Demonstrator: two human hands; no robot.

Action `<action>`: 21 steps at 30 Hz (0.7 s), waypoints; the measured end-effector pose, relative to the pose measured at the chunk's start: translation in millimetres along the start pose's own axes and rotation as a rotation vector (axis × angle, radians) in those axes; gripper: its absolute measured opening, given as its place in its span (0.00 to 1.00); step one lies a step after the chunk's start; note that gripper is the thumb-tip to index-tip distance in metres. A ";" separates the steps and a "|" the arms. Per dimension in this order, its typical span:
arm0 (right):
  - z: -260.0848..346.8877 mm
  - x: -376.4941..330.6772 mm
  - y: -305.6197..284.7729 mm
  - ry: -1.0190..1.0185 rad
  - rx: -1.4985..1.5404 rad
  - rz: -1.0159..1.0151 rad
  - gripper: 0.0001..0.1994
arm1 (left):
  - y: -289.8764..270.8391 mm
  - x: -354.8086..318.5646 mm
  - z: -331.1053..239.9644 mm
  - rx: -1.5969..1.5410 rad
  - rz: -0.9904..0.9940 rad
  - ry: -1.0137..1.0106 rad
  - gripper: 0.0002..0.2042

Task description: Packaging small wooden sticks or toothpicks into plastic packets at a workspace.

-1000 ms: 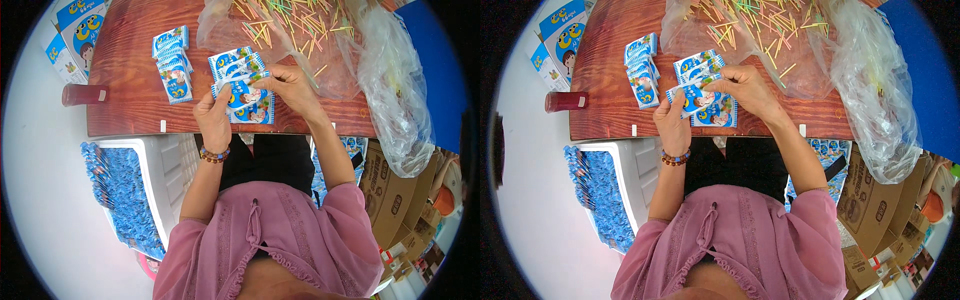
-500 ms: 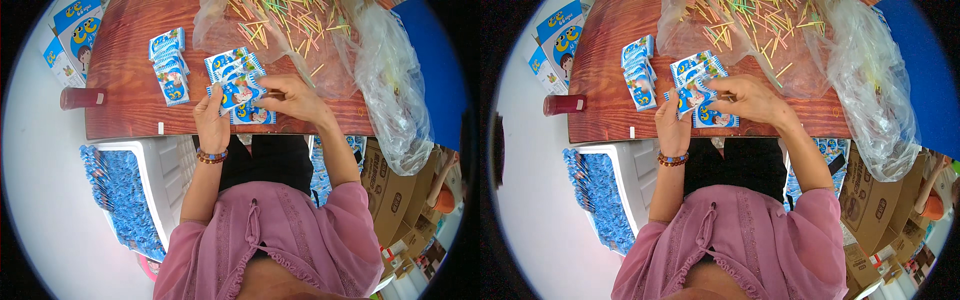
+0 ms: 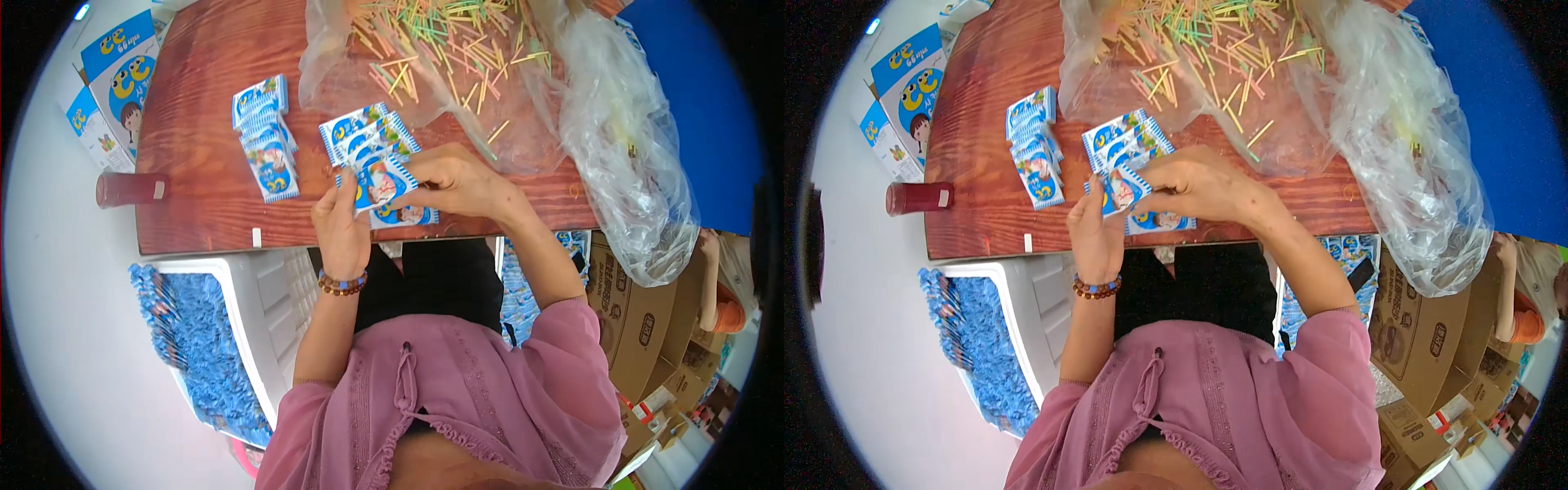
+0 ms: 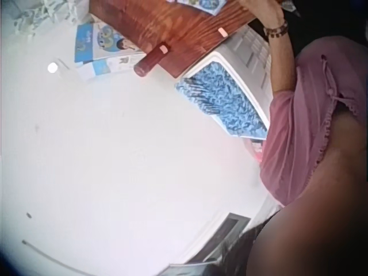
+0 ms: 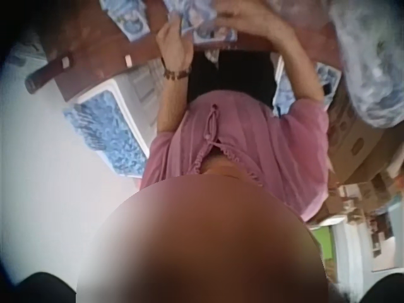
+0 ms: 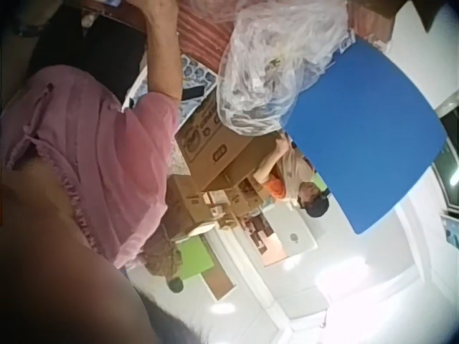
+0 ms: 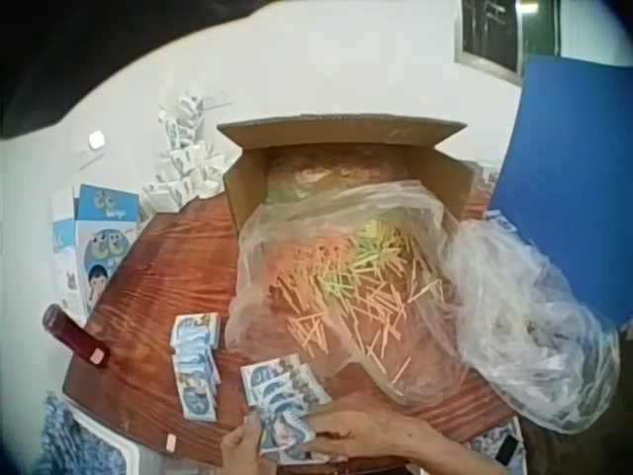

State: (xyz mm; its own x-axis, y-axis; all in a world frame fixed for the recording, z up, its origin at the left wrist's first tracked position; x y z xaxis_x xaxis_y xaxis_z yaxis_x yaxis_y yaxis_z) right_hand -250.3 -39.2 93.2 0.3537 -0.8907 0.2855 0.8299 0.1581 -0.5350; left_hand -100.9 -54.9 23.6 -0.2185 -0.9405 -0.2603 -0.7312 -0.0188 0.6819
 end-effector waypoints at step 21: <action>-121.9 23.8 -127.0 0.451 -0.506 -0.315 0.13 | -44.3 -24.3 -48.8 0.846 -0.190 0.527 0.10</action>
State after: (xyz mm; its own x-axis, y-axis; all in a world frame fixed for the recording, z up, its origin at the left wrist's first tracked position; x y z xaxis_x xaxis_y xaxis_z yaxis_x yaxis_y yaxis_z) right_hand -399.9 -132.5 71.1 -0.1701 -0.9669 0.1901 0.5246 -0.2521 -0.8132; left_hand -31.7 -47.7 33.0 0.1123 -0.9807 0.1598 -0.9866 -0.1292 -0.0999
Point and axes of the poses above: each hand's wrist, its own x-axis towards the middle knuckle, its own y-axis out of the palm, z = x × y, the point moved 7 cm from there along x, towards the middle knuckle, and after that the axes turned 5 degrees about -x, right-handed, at the moved point
